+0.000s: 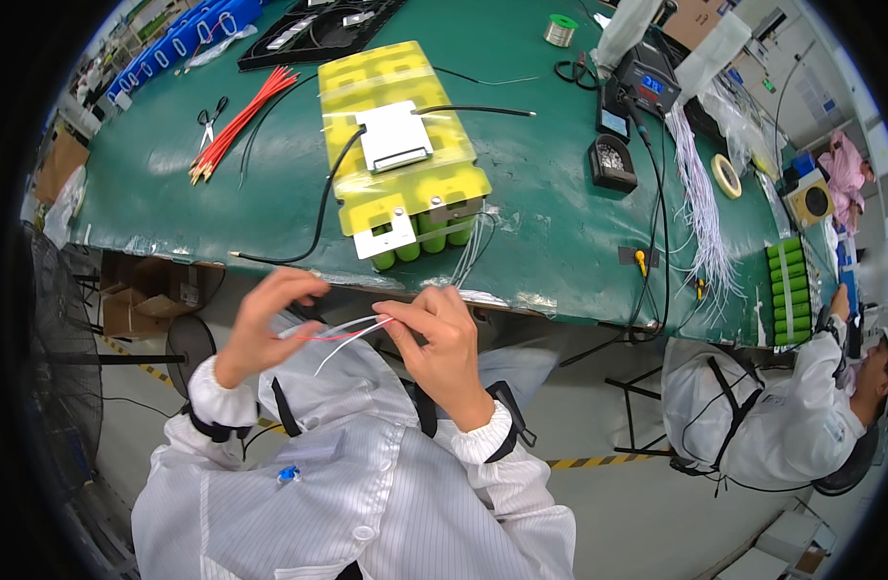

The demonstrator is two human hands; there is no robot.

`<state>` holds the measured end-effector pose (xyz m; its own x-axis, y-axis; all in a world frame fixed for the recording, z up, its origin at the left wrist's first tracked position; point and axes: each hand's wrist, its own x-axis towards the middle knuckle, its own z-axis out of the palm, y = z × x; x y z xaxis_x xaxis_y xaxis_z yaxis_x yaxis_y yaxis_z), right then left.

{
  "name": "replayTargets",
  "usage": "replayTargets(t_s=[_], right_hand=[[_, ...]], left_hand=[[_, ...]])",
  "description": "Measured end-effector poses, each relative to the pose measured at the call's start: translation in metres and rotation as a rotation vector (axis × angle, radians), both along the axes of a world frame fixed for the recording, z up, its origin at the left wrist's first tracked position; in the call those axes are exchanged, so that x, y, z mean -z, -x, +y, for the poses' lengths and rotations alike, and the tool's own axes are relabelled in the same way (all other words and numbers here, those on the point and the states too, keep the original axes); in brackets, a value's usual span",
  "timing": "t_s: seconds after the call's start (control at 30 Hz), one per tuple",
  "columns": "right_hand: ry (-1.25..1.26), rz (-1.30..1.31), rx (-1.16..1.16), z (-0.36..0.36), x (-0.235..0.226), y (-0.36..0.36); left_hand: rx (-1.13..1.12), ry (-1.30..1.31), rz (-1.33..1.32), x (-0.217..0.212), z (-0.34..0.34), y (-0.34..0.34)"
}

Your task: The recorder is assembling a battery pack by soldering wires and organizing wire harnesses at a manufacturing workbench.

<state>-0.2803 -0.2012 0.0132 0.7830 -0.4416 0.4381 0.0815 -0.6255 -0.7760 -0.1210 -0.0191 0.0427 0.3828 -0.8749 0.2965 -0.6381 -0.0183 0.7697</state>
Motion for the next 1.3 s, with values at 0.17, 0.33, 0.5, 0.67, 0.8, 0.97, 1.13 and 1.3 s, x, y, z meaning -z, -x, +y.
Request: replayTargets(t_s=[0.17, 0.33, 0.5, 0.67, 0.8, 0.97, 1.13, 1.3], right_hand=[[0.073, 0.005, 0.038, 0.007, 0.006, 0.000], [-0.266, 0.044, 0.040, 0.015, 0.020, 0.008], [-0.230, -0.015, 0.069, 0.007, 0.017, 0.015], [-0.200, 0.029, -0.063, 0.005, 0.004, 0.008], [-0.041, 0.056, -0.174, -0.006, 0.005, -0.001], [-0.490, 0.041, -0.140, -0.014, 0.016, -0.002], [-0.700, -0.062, -0.127, -0.008, 0.017, 0.004], [-0.434, 0.074, -0.094, 0.006, 0.023, 0.024]], left_hand=[[0.085, 0.086, 0.293, 0.025, -0.015, 0.026], [0.129, 0.184, 0.223, 0.025, -0.022, 0.027], [-0.020, 0.266, 0.302, 0.031, -0.023, 0.024], [0.000, 0.287, 0.352, 0.030, -0.023, 0.029], [-0.032, 0.229, 0.482, 0.028, -0.016, 0.035], [0.069, 0.088, 0.631, 0.045, -0.008, 0.045], [0.133, -0.026, 0.604, 0.072, -0.012, 0.067], [0.016, 0.084, 0.360, 0.057, -0.044, 0.059]])
